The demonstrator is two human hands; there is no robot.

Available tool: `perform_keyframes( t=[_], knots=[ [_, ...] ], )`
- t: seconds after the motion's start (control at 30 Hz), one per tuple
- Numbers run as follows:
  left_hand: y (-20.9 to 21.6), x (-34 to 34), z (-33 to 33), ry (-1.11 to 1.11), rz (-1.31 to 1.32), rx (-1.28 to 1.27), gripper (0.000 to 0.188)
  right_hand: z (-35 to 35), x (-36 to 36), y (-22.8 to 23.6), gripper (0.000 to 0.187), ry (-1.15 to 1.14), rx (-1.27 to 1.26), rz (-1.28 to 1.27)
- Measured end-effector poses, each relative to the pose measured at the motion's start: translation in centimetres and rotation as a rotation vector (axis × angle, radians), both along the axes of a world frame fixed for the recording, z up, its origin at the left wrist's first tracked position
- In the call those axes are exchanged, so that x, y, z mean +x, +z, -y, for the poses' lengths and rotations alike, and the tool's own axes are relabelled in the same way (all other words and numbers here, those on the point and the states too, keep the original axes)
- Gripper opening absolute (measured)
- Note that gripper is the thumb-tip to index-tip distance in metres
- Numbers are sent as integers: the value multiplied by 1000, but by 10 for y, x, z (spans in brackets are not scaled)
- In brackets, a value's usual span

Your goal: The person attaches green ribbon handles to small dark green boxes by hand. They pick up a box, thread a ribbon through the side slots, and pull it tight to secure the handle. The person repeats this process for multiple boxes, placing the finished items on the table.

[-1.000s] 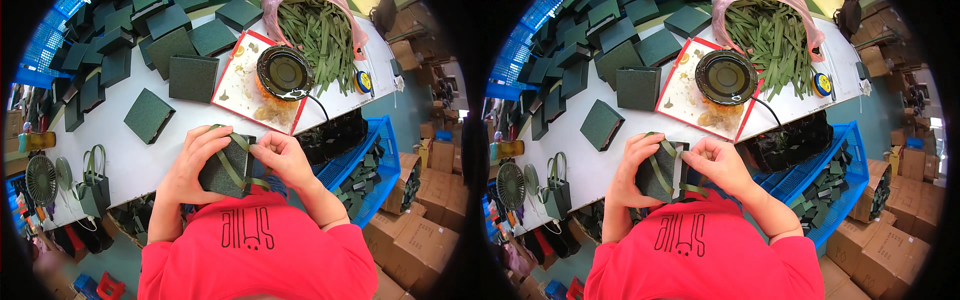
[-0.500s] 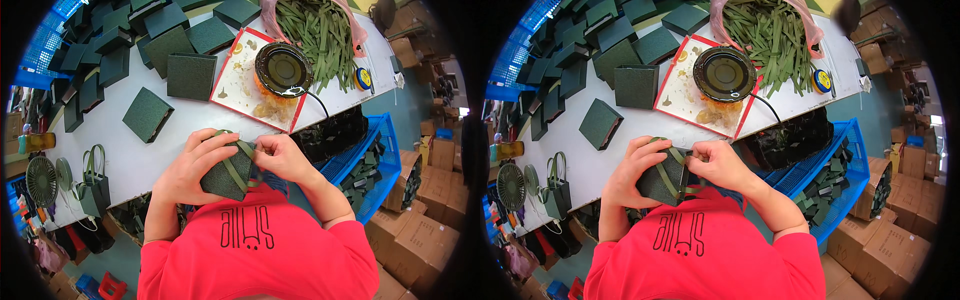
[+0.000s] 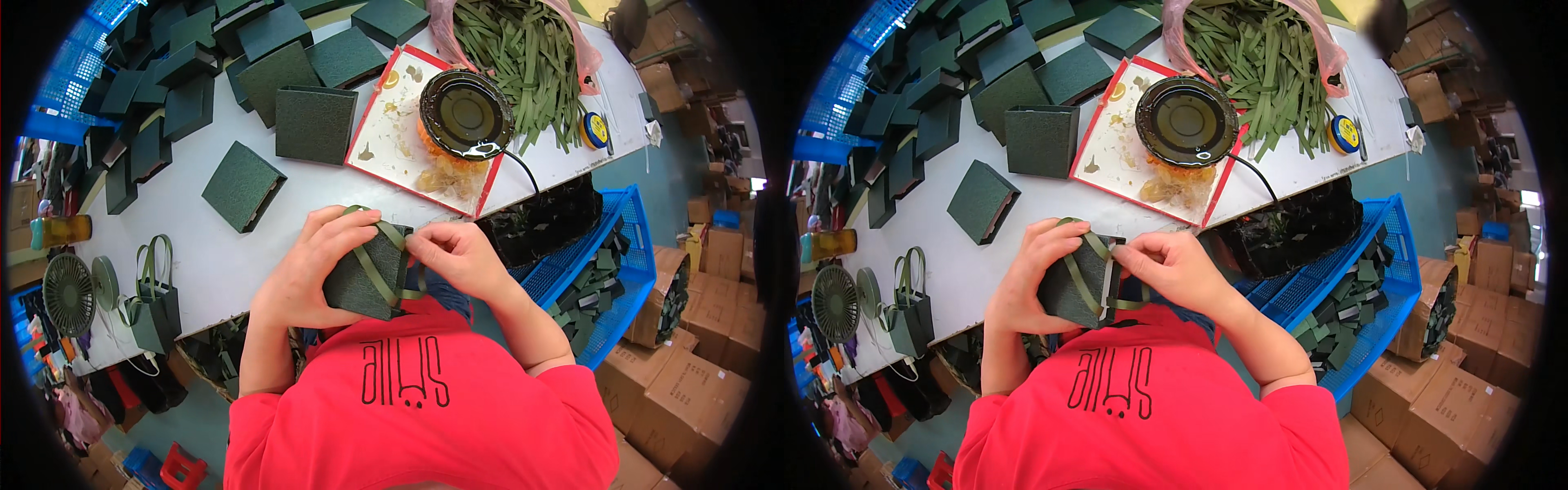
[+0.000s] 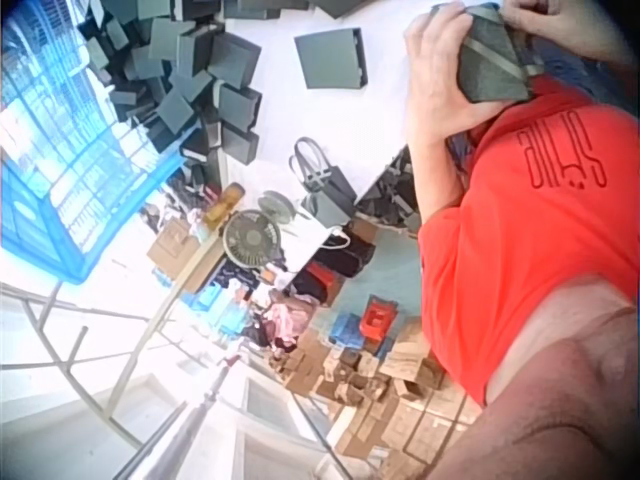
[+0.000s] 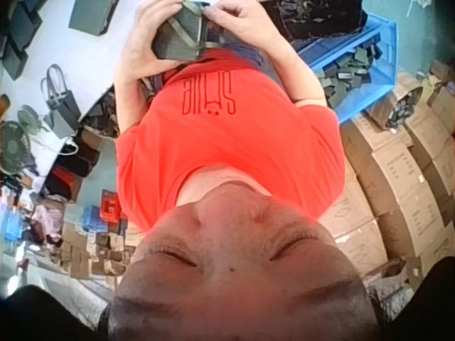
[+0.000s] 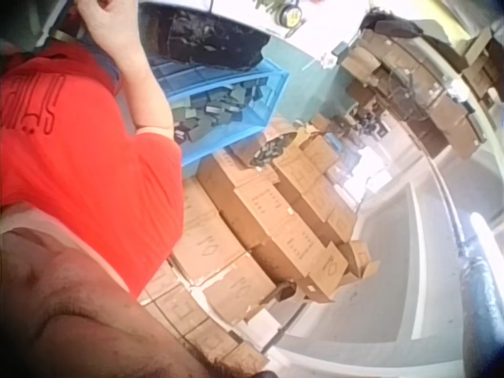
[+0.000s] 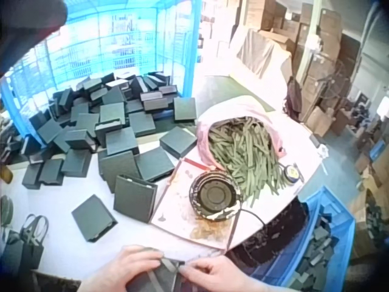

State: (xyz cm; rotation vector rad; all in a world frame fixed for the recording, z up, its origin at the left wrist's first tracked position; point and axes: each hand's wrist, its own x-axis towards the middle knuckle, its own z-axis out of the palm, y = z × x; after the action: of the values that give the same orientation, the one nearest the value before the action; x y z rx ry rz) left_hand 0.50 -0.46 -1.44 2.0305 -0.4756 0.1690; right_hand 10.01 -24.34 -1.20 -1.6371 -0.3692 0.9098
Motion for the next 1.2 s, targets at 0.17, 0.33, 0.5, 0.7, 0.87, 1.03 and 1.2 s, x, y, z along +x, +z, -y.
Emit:
perform_keyframes(
  t=[0.17, 0.33, 0.5, 0.7, 0.87, 1.03, 1.2],
  knots=[
    [5, -6, 0, -42, -26, 152, 89, -7, -6, -5, 22, 14, -187, 292],
    [0, -11, 0, 33, 7, 124, 91, -2, -14, -18, 21, -291, -169, -85],
    [-2, -22, -6, 118, 51, -2, 91, 14, -3, -35, 27, -622, 395, 8],
    [0, -33, -28, 248, 139, -83, 91, 37, 12, -30, 18, -752, 510, 173],
    [10, -71, -63, 546, 227, 8, 97, 22, 3, -14, 31, -647, 621, 17],
    [17, -125, -107, 929, 254, 187, 109, 21, -2, -25, 37, -627, 597, 52],
    [40, -172, -124, 1269, 159, 424, 104, 7, -6, -26, 22, -648, 435, 151]
  ],
)
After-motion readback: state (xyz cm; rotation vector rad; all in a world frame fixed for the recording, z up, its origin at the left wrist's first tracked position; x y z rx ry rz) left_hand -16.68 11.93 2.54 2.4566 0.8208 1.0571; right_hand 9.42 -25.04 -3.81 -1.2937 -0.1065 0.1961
